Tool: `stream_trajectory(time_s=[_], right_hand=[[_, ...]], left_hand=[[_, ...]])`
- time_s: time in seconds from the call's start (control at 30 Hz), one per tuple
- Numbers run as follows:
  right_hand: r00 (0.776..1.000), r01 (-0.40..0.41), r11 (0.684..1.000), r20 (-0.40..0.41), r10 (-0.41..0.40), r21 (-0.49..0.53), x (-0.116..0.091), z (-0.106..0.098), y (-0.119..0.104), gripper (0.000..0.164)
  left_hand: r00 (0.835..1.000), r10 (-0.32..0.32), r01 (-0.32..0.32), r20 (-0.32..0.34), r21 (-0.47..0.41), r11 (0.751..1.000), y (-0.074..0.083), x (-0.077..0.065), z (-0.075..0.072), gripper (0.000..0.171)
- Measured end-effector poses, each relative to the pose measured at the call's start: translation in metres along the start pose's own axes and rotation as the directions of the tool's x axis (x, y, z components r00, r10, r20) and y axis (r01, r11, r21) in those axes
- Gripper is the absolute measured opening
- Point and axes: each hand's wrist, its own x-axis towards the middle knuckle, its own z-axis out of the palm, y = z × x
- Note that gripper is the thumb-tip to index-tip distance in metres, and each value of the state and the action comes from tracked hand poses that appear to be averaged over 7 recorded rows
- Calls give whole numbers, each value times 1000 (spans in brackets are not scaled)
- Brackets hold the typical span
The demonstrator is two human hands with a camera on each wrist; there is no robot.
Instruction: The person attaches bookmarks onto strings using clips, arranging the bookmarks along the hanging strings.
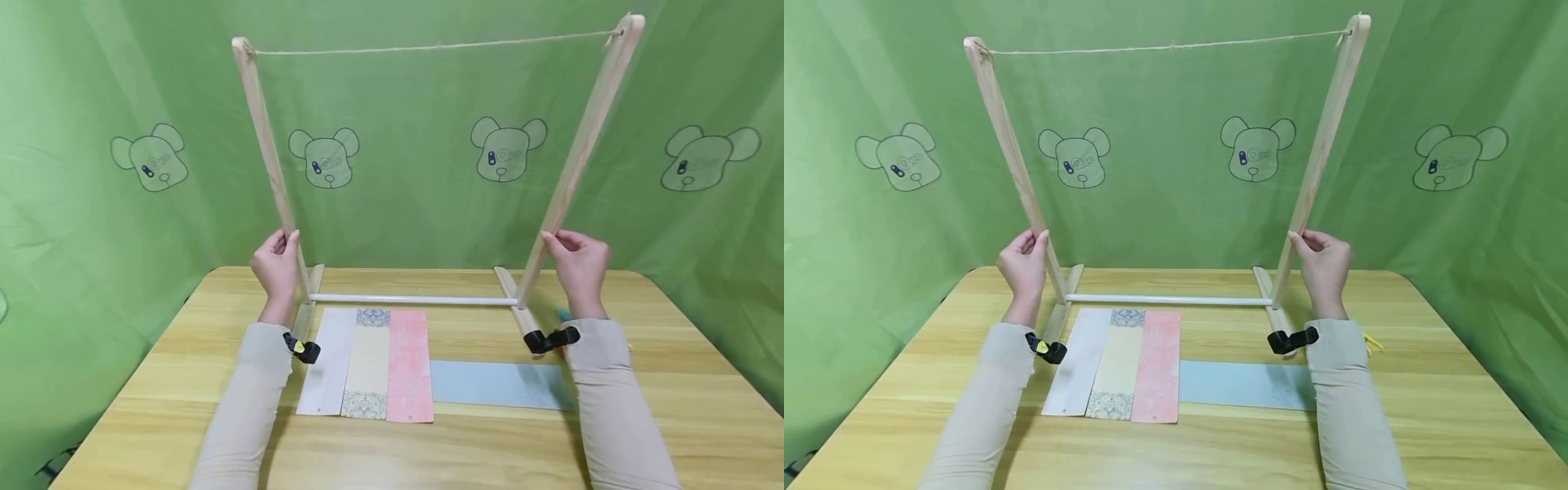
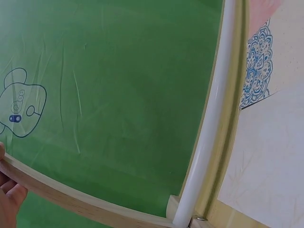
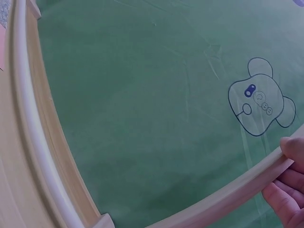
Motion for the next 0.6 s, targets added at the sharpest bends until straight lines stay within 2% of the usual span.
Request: stream_trajectory(time_s=[0.3,0.47,0.6], right_hand=[[999,-14,999,33,13,38,-2,-4,2,43],[994,43,996,93,-50,74,0,-11,4,39],[980,108,994,164,-111,29,0,-19,5,41]], left_hand=[[995,-54,54,80,9,999,6,2,-9,32],[979,-91,84,182,46,995,8,3,-18,37],[967,-94,78,239,74,994,6,2,-28,38]])
